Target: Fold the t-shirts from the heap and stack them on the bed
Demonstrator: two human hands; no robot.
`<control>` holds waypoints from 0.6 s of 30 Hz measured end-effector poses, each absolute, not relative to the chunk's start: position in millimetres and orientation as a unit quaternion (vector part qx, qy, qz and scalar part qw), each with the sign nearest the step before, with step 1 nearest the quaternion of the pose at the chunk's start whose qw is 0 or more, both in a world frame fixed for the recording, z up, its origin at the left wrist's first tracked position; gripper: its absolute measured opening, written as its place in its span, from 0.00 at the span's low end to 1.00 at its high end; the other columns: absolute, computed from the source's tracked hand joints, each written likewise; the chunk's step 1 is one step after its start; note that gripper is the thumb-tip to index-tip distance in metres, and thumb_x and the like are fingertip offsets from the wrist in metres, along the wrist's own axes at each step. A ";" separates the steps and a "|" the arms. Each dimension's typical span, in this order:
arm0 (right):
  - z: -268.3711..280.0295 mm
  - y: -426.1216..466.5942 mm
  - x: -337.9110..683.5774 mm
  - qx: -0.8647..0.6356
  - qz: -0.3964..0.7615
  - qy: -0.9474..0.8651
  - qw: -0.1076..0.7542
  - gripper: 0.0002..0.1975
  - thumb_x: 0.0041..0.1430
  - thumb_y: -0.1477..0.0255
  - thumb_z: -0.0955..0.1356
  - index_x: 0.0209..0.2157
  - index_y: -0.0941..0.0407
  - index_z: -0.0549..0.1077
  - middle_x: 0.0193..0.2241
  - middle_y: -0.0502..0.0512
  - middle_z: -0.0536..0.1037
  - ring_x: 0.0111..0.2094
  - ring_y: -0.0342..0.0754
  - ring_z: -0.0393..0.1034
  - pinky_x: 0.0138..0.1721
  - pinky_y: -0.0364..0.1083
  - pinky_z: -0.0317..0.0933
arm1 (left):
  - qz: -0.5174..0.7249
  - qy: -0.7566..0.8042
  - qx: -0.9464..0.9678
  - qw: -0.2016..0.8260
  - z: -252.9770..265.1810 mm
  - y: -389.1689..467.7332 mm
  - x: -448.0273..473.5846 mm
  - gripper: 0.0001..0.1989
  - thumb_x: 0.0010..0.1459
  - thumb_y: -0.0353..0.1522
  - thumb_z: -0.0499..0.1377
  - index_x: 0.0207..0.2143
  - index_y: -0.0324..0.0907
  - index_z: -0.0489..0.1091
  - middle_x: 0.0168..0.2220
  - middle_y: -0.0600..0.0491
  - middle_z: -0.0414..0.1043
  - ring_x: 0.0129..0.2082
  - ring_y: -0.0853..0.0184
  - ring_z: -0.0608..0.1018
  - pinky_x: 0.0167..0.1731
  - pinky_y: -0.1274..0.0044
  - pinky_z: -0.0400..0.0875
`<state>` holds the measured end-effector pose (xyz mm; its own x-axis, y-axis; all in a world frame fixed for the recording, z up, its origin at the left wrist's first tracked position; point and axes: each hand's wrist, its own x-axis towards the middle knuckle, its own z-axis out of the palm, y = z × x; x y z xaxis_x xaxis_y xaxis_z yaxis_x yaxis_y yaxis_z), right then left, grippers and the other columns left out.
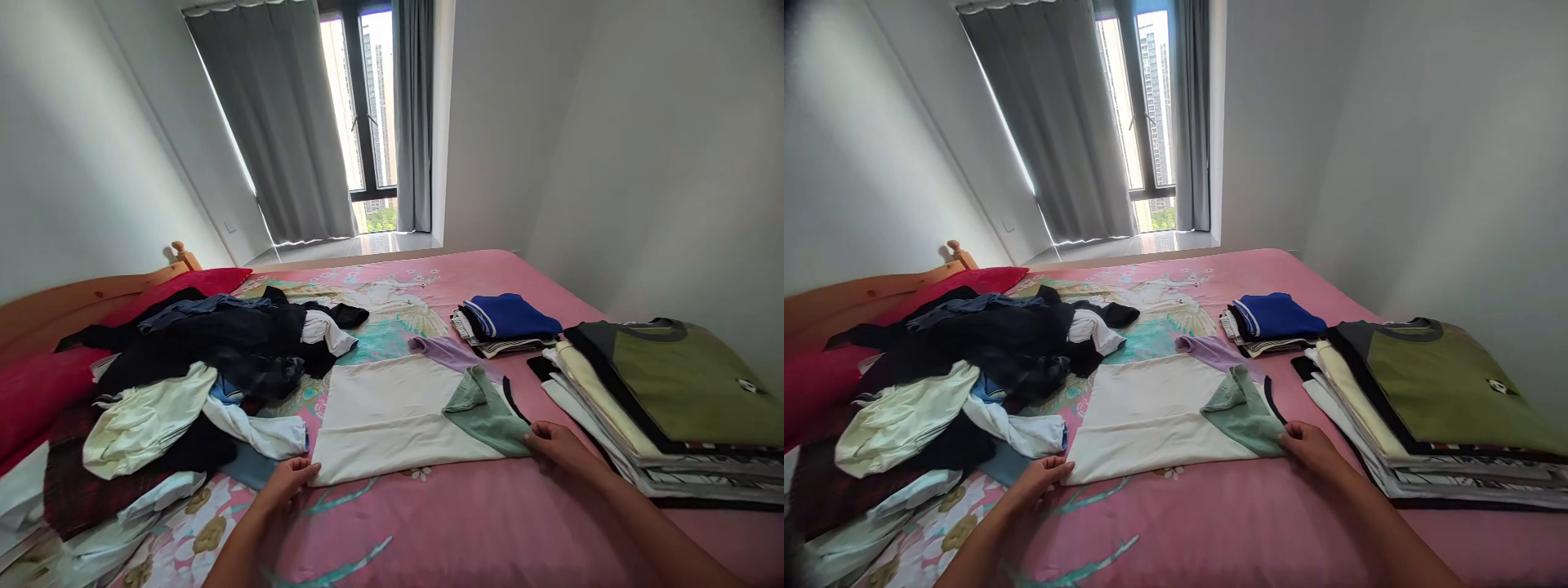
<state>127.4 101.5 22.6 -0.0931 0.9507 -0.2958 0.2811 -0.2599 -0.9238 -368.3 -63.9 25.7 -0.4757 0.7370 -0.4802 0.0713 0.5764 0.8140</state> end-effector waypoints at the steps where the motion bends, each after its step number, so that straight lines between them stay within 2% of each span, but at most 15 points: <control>1: 21.5 101.4 127.4 -0.581 0.552 -0.528 0.281 0.17 0.41 0.60 0.71 0.21 0.55 0.63 0.13 0.45 0.66 0.13 0.42 0.63 0.13 0.39 0.49 | 0.373 0.771 0.264 0.444 26.4 -63.1 -368.1 0.26 0.27 0.50 0.65 0.23 0.41 0.62 0.12 0.65 0.56 0.09 0.80 0.54 0.12 0.84 0.41; 5: 14.1 100.8 126.1 -0.566 0.589 -0.537 0.212 0.20 0.46 0.53 0.69 0.27 0.54 0.60 0.16 0.44 0.65 0.14 0.44 0.67 0.11 0.38 0.51 | 0.362 0.765 0.275 0.455 23.7 -59.2 -366.6 0.27 0.29 0.52 0.63 0.23 0.43 0.59 0.12 0.66 0.54 0.08 0.80 0.52 0.10 0.83 0.40; 9: 7.6 99.0 124.6 -0.584 0.583 -0.514 0.235 0.20 0.47 0.53 0.67 0.29 0.53 0.58 0.17 0.43 0.63 0.19 0.46 0.71 0.11 0.37 0.52 | 0.361 0.763 0.286 0.454 22.4 -59.8 -367.1 0.28 0.29 0.53 0.63 0.26 0.43 0.61 0.12 0.67 0.54 0.08 0.80 0.53 0.10 0.83 0.42; 12: 2.7 97.0 130.0 -0.576 0.597 -0.509 0.231 0.18 0.53 0.53 0.62 0.32 0.53 0.59 0.14 0.43 0.62 0.15 0.47 0.69 0.11 0.40 0.55 | 0.357 0.760 0.297 0.455 24.3 -65.1 -371.1 0.28 0.29 0.52 0.63 0.27 0.42 0.63 0.13 0.66 0.57 0.09 0.79 0.55 0.10 0.83 0.45; 15: -4.5 94.6 138.9 -0.589 0.594 -0.508 0.205 0.17 0.54 0.53 0.61 0.30 0.53 0.58 0.12 0.41 0.60 0.12 0.45 0.65 0.09 0.39 0.53 | 0.337 0.764 0.303 0.459 23.8 -70.7 -374.9 0.26 0.28 0.51 0.64 0.23 0.42 0.62 0.12 0.64 0.57 0.08 0.79 0.54 0.09 0.82 0.44; 18: -10.5 91.3 143.3 -0.592 0.594 -0.505 0.206 0.18 0.51 0.54 0.64 0.28 0.53 0.56 0.16 0.41 0.60 0.15 0.43 0.67 0.10 0.37 0.51 | 0.328 0.770 0.310 0.451 20.1 -73.5 -374.3 0.26 0.29 0.52 0.63 0.20 0.43 0.59 0.11 0.64 0.57 0.08 0.78 0.54 0.09 0.82 0.44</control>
